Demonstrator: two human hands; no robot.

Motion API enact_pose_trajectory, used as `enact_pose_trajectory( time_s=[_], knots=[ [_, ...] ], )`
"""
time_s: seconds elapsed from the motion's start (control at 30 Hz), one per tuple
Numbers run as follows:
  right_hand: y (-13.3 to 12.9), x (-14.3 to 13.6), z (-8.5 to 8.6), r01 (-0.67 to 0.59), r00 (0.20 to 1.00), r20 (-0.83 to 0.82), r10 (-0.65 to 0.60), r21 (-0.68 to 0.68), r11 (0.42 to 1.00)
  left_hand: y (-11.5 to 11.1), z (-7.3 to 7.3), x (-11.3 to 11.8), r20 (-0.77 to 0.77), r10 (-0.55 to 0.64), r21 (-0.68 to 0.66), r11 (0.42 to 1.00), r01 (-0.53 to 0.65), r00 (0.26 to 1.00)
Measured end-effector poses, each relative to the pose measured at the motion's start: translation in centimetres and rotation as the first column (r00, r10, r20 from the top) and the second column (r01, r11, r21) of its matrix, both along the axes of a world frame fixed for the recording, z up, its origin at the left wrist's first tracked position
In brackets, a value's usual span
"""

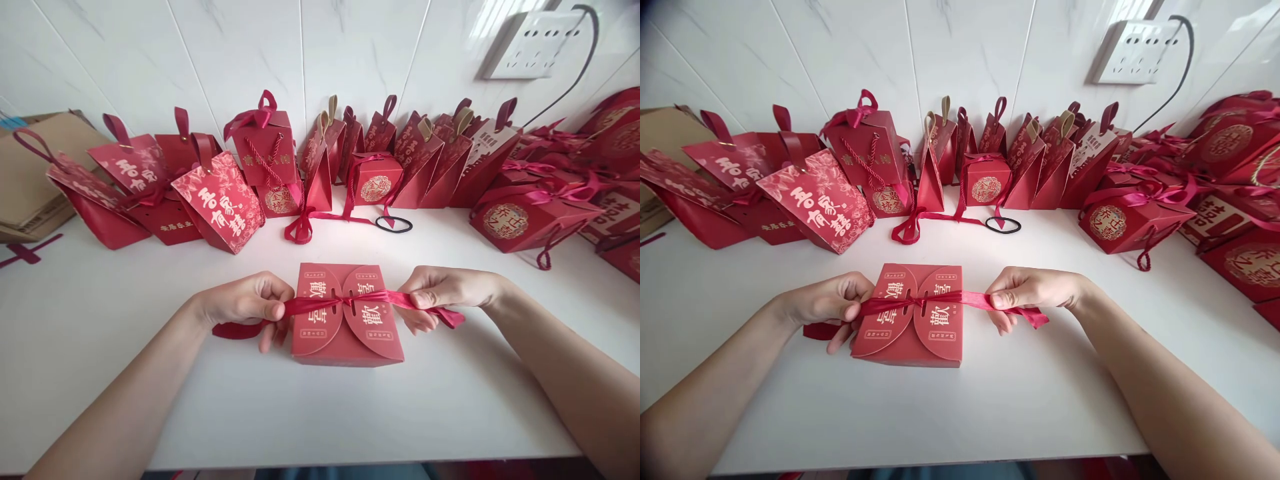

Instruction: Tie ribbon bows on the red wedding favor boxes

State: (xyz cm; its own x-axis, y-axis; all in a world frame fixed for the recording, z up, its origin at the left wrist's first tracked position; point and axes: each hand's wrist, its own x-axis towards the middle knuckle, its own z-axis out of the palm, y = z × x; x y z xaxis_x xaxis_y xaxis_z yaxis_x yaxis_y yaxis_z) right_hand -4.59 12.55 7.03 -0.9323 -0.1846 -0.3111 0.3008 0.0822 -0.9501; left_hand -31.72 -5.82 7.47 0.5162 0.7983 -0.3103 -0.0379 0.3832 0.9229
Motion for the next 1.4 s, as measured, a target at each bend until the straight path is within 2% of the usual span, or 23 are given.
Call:
enact_pose_trajectory(
  time_s=[0.33, 0.8, 1.13, 1.4],
  knots=[
    [-0.05, 0.14, 0.22, 0.008, 1.000, 0.013, -0.008, 0.014, 1.000, -0.33, 0.04, -0.08, 0.002, 0.000, -0.008, 1.000, 0.000, 1.000],
    [-0.59, -0.51, -0.48, 0.016, 0.998, 0.064, -0.020, 0.061, 0.998, 0.18, -0.23, 0.00, -0.027, -0.025, 0.030, 0.999, 0.026, 0.999],
    [-0.66, -0.54, -0.73, 0.000, 1.000, 0.012, 0.001, -0.104, 0.995, 0.12, -0.25, 0.01, -0.024, -0.002, 0.041, 0.999, 0.003, 1.000],
    [-0.70, -0.42, -0.59, 0.008, 1.000, 0.004, -0.008, -0.083, 0.996, 0.14, -0.36, 0.00, -0.008, -0.011, 0.039, 0.999, 0.011, 1.000]
  ],
)
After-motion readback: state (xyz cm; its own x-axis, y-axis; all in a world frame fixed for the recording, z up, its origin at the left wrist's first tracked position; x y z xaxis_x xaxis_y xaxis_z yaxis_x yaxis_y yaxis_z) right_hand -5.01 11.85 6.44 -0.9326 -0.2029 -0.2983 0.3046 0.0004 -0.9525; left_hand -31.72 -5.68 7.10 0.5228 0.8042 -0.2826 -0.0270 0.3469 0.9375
